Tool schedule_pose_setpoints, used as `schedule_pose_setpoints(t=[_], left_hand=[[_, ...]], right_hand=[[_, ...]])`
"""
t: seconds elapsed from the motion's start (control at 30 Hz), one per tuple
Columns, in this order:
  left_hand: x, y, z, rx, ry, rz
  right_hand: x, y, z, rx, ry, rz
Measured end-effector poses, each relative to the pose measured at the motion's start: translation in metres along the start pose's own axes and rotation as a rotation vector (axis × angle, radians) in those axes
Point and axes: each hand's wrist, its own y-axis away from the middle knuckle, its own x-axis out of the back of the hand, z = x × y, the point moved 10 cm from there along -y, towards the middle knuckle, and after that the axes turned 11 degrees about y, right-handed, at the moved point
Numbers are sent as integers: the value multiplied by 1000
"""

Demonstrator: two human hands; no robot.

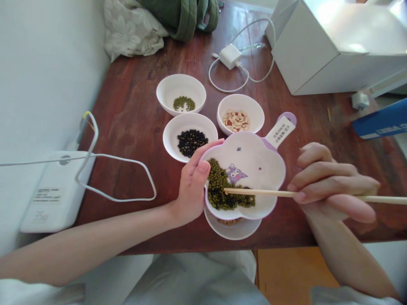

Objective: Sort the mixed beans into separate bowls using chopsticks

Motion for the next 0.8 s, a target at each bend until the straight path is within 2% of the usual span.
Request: schedule_pose_setpoints(t=[0.1,0.2,0.3,0.5,0.67,0.73,0.8], left_hand=[[0,0,1,-3,-20,0],[2,1,0,9,-11,21],[1,1,-2,23,15,18],[1,1,-2,14,6,17],[-1,1,0,-20,11,-6],[-1,1,0,-24,13,-6],[-1,1,-1,-19,26,-6]], right_hand=[[3,0,2,-4,-9,-3],[1,1,-2,58,-27,-78],[-2,1,0,53,-23,-121],[-6,-2,-4,95,-45,-52],[-10,-6,-8,68,-107,-12],[-12,-8,-8,37,-63,-56],[-16,-10,-4,-47,62,-187]])
